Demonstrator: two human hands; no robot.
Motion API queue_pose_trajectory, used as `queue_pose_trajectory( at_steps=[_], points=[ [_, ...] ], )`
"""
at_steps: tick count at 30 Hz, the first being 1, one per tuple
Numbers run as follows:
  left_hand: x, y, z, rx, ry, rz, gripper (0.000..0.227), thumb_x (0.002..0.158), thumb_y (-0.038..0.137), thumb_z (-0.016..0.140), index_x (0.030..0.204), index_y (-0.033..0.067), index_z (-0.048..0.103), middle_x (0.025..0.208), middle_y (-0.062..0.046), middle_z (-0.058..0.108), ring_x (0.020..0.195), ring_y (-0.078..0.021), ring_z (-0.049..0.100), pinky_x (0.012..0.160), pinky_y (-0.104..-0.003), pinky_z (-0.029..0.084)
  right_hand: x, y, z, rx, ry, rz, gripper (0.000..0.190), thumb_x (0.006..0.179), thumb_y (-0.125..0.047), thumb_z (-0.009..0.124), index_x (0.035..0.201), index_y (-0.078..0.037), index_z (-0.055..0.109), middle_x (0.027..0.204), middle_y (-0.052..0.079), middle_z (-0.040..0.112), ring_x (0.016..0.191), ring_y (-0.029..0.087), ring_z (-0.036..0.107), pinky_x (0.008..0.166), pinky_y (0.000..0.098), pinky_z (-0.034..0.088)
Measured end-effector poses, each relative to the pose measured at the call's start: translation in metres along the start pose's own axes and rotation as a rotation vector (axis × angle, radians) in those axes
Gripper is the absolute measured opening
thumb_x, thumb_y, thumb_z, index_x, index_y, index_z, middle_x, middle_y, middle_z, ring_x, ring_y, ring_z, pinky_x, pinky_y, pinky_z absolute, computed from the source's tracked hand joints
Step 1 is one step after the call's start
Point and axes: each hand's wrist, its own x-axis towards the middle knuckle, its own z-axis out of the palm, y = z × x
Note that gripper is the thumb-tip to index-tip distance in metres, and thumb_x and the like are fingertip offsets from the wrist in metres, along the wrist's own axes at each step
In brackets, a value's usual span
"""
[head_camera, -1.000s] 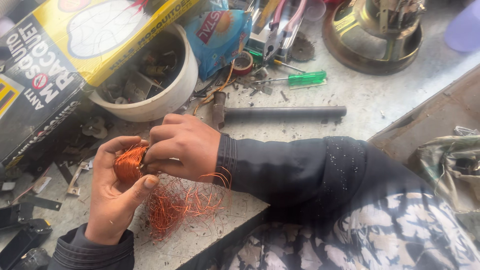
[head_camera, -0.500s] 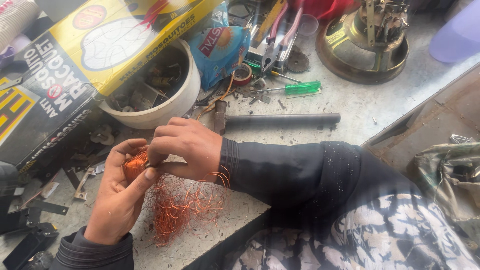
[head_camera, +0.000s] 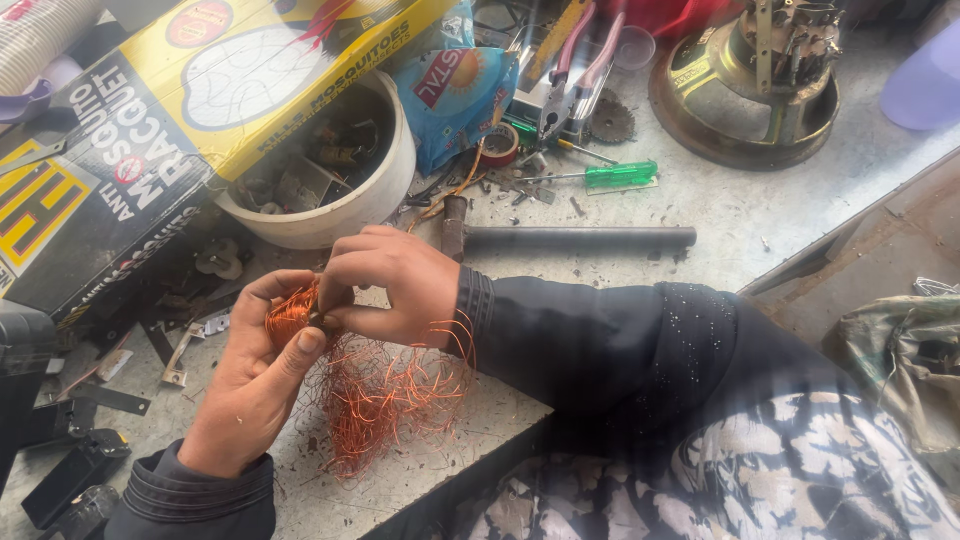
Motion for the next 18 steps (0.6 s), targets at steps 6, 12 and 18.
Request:
queue_pose_trajectory(
  at_steps=[6,12,18],
  points=[
    [0.002,-0.003,0.002,0.046,-0.002,-0.005,0.053,0.099,0.013,0.057,0.147,0.0062,0.035,0.135,-0.009,0.052,0.124,-0.0154,0.055,0.106,-0.032,0.045,-0.001,0.012,0.008,-0.001,-0.025,0.054,0.014,0.084,-0.019,0.081,0.092,-0.014,0.07,0.089,-0.001,0.067,0.092,0.02,0.065,0.086,0.0362,0.05],
    [0.004,-0.007,0.004,0.115,-0.034,-0.006,0.054,0.098,0.01,0.056,0.148,0.0069,0.034,0.137,-0.009,0.049,0.127,-0.0147,0.052,0.108,-0.031,0.042,0.0,0.018,0.008,0.009,-0.074,0.077,0.012,0.079,-0.019,0.082,0.084,-0.014,0.072,0.085,-0.001,0.068,0.083,0.019,0.065,0.078,0.0347,0.051],
    [0.002,-0.009,0.007,0.08,0.063,-0.02,0.051,0.1,0.009,0.055,0.148,0.0049,0.037,0.135,-0.01,0.051,0.123,-0.0146,0.054,0.104,-0.029,0.043,0.001,0.032,0.013,0.167,-0.081,0.096,0.011,0.082,-0.017,0.082,0.089,-0.012,0.076,0.087,0.0,0.068,0.079,0.016,0.067,0.072,0.0312,0.055]
  ],
)
